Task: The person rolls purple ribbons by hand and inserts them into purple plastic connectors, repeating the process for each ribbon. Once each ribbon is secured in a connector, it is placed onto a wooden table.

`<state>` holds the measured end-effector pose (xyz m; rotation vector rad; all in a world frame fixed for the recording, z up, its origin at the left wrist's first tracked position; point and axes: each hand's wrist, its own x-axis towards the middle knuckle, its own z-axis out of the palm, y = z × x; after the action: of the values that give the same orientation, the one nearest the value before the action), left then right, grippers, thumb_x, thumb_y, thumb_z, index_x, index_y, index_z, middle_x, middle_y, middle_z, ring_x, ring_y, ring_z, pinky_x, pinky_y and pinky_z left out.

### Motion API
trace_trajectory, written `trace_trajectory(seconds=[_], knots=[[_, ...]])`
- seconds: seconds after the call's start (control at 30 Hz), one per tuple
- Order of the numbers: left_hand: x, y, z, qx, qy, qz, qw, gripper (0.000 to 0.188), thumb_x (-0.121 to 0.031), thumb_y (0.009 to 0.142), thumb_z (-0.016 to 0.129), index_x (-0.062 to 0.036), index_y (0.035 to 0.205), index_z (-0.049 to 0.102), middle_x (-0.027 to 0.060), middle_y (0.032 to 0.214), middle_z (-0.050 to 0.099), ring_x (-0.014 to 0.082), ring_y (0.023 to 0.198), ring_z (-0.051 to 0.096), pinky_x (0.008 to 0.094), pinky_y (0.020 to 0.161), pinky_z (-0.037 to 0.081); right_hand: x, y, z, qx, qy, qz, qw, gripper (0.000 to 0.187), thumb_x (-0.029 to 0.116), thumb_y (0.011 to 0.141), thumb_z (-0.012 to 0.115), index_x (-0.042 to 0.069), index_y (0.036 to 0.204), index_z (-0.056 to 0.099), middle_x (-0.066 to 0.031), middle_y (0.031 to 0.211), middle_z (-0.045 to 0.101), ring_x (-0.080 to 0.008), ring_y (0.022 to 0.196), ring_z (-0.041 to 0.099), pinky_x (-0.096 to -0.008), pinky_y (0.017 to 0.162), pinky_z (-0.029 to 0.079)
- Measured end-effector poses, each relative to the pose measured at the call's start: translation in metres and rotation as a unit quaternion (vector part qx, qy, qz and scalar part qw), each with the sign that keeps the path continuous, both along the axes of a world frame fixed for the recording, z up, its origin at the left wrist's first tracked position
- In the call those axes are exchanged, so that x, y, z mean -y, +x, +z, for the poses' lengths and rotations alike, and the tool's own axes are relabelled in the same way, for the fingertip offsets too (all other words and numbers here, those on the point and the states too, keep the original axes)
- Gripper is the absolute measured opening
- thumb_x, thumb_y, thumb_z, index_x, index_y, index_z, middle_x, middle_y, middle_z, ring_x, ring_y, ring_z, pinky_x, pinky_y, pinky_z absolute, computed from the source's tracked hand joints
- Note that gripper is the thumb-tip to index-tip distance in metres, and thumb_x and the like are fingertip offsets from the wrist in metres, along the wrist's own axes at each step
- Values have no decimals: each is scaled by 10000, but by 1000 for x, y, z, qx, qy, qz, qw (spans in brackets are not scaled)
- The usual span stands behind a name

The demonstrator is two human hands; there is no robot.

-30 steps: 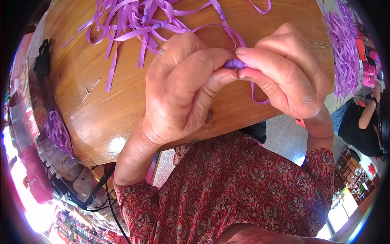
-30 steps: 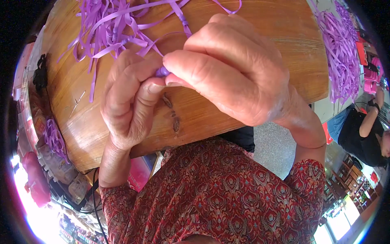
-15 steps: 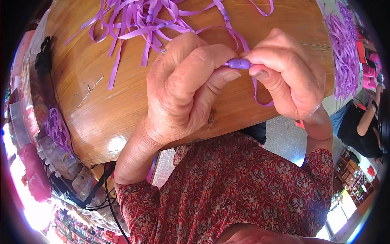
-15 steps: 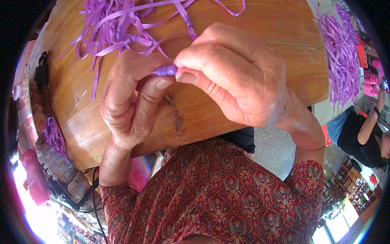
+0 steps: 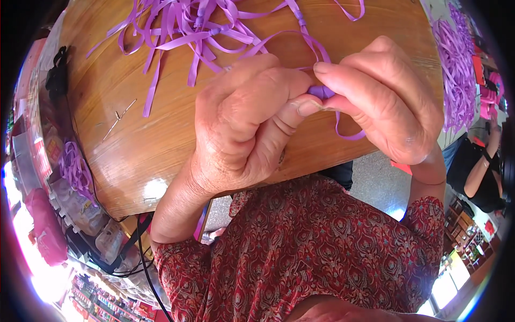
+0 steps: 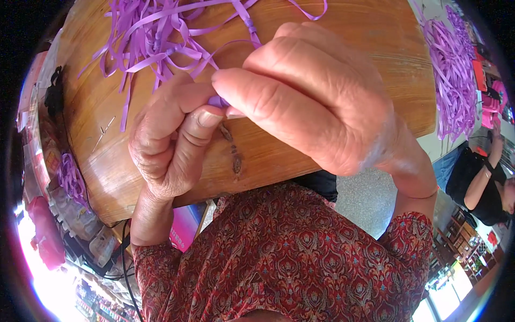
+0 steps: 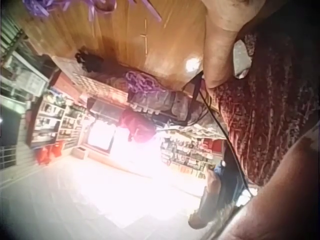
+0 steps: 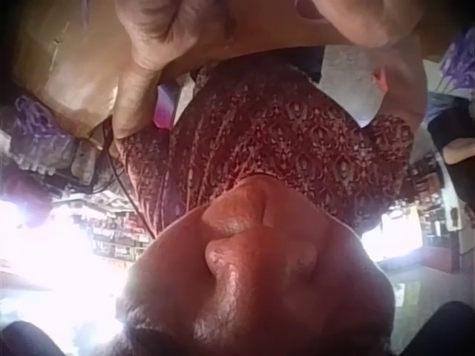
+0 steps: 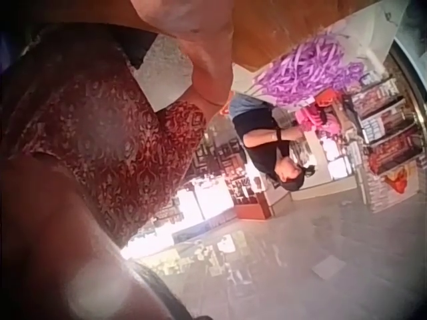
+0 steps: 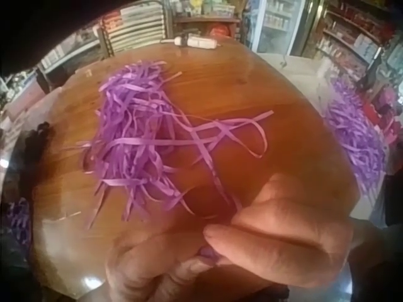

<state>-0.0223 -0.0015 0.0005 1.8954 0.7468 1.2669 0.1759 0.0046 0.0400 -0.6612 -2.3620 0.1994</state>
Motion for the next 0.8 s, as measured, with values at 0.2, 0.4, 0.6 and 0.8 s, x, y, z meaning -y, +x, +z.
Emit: trace_trajectory(seconds=[0.2,0.4,0.6,0.8], knots=[[4,6,-16,99,-46,-24,994,139,-40,802,685,15,912,622,108,782,635,215,597,539,307,530,427,-2,3,3,13,-12,12,1000,418,-22,596,750,-59,998,643,-126,797,599,-198,611,552,-270,487,422],[0,6,-12,42,0,-28,999,130,-37,801,682,17,904,624,106,764,624,217,598,548,302,525,431,-3,8,2,44,55,15,997,369,-5,597,744,-76,943,638,-129,791,590,-210,621,551,-277,493,424],[6,9,-16,64,-29,-49,996,122,-24,803,678,18,903,623,109,766,627,218,606,565,300,536,448,-4,9,1,54,21,37,998,331,5,599,736,-70,902,627,-130,782,579,-222,614,543,-289,489,422],[17,9,-15,66,-128,-44,989,126,-5,816,661,12,927,606,109,788,642,233,688,625,294,603,495,-4,2,9,101,-14,42,994,316,26,587,735,-65,863,612,-122,755,563,-223,593,520,-296,478,400]])
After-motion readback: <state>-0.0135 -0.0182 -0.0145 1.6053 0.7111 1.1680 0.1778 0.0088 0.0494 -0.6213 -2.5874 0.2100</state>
